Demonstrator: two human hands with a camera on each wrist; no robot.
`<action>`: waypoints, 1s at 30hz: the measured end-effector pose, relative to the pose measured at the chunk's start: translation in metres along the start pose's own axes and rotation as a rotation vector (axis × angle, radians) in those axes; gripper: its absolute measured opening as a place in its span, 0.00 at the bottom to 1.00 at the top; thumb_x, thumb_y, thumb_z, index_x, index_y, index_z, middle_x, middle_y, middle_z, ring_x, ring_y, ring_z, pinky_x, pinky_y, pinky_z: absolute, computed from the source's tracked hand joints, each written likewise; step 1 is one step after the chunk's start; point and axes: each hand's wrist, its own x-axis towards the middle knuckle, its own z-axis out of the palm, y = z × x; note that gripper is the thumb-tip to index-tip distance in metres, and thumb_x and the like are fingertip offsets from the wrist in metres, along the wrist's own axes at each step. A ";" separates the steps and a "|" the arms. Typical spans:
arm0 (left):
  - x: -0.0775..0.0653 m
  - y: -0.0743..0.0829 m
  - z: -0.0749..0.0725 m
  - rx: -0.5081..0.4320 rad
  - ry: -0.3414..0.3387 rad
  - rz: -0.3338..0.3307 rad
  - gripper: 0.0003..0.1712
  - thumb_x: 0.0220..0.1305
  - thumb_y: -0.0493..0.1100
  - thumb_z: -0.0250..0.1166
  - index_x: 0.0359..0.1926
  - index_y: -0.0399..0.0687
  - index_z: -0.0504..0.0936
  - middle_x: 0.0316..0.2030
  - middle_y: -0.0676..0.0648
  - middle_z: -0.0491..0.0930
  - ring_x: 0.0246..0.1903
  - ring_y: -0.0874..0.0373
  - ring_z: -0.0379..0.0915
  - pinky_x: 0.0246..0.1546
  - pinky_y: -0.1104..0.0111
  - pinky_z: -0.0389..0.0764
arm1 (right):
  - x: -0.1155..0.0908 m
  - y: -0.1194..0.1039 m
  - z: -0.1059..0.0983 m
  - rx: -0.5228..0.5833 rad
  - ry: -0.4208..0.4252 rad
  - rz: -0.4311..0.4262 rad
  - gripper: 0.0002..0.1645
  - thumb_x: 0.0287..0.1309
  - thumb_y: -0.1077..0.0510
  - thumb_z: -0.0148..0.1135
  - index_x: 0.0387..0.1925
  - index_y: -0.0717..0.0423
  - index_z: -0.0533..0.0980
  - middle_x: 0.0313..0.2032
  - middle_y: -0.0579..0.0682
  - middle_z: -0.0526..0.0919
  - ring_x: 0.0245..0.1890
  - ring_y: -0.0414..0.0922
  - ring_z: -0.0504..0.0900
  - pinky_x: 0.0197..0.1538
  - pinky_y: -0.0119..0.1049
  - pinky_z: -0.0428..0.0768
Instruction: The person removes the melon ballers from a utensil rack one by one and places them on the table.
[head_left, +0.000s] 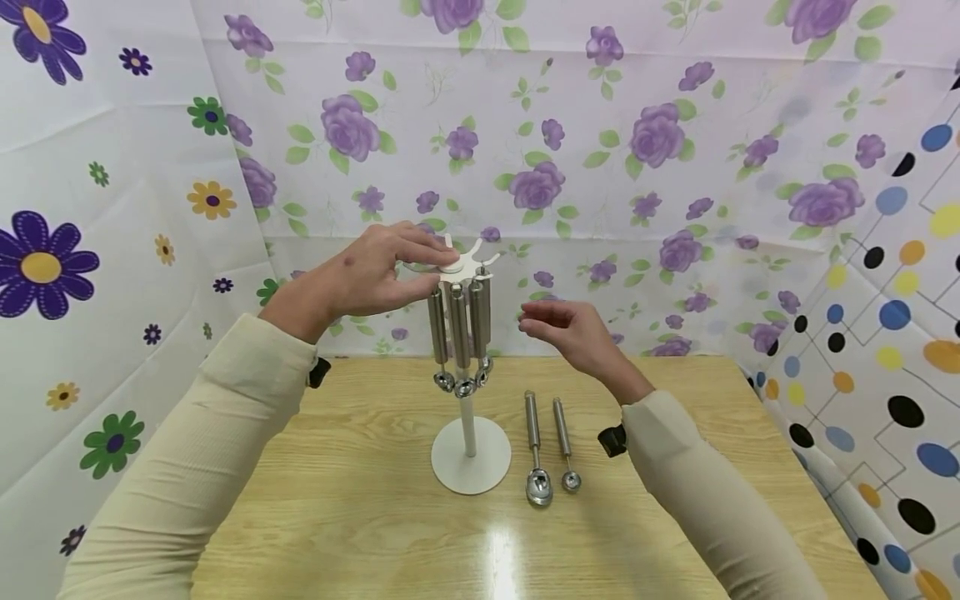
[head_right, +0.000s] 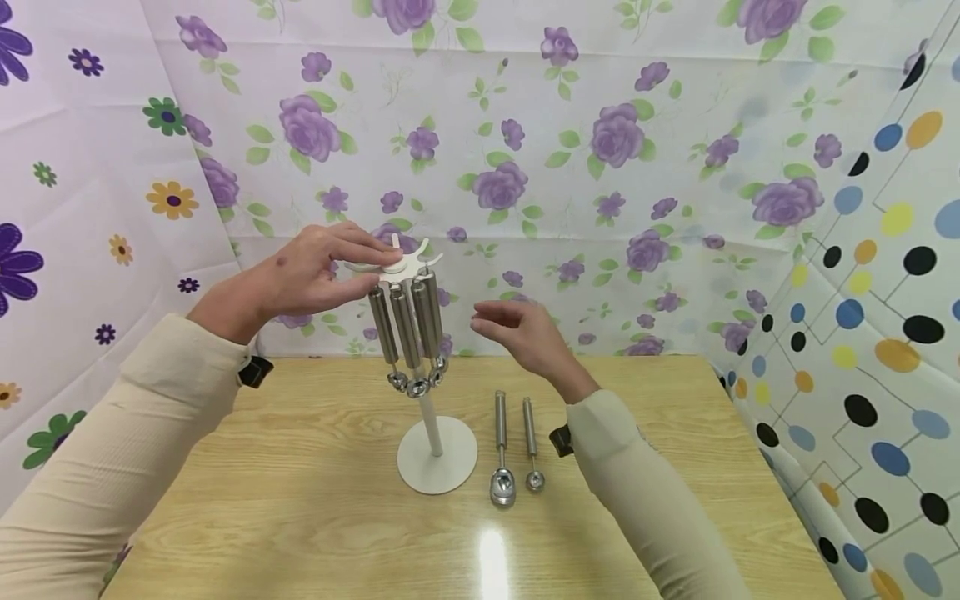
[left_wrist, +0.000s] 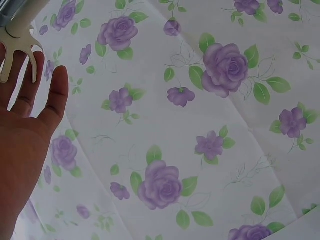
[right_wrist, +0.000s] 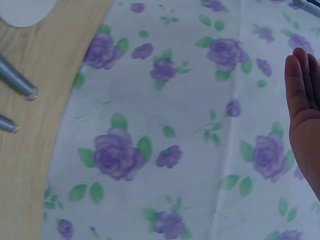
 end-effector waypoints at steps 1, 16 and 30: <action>0.000 0.000 0.000 -0.004 -0.001 -0.004 0.20 0.68 0.39 0.62 0.59 0.41 0.82 0.58 0.39 0.78 0.61 0.45 0.71 0.57 0.48 0.72 | 0.002 -0.005 0.000 0.009 -0.006 -0.010 0.23 0.66 0.54 0.66 0.59 0.60 0.79 0.50 0.56 0.85 0.49 0.47 0.84 0.53 0.41 0.81; -0.001 -0.003 0.002 -0.006 0.015 -0.010 0.21 0.67 0.40 0.61 0.59 0.42 0.83 0.58 0.39 0.79 0.61 0.45 0.71 0.59 0.47 0.72 | 0.024 -0.029 0.023 0.080 -0.175 -0.148 0.22 0.66 0.64 0.64 0.60 0.64 0.77 0.54 0.58 0.83 0.52 0.50 0.84 0.54 0.41 0.81; 0.000 -0.003 0.004 -0.016 0.034 -0.009 0.20 0.66 0.39 0.61 0.58 0.41 0.83 0.58 0.38 0.79 0.61 0.45 0.71 0.58 0.48 0.73 | 0.026 -0.030 0.027 0.034 -0.138 -0.171 0.18 0.65 0.66 0.63 0.56 0.66 0.80 0.50 0.59 0.85 0.49 0.50 0.85 0.52 0.40 0.82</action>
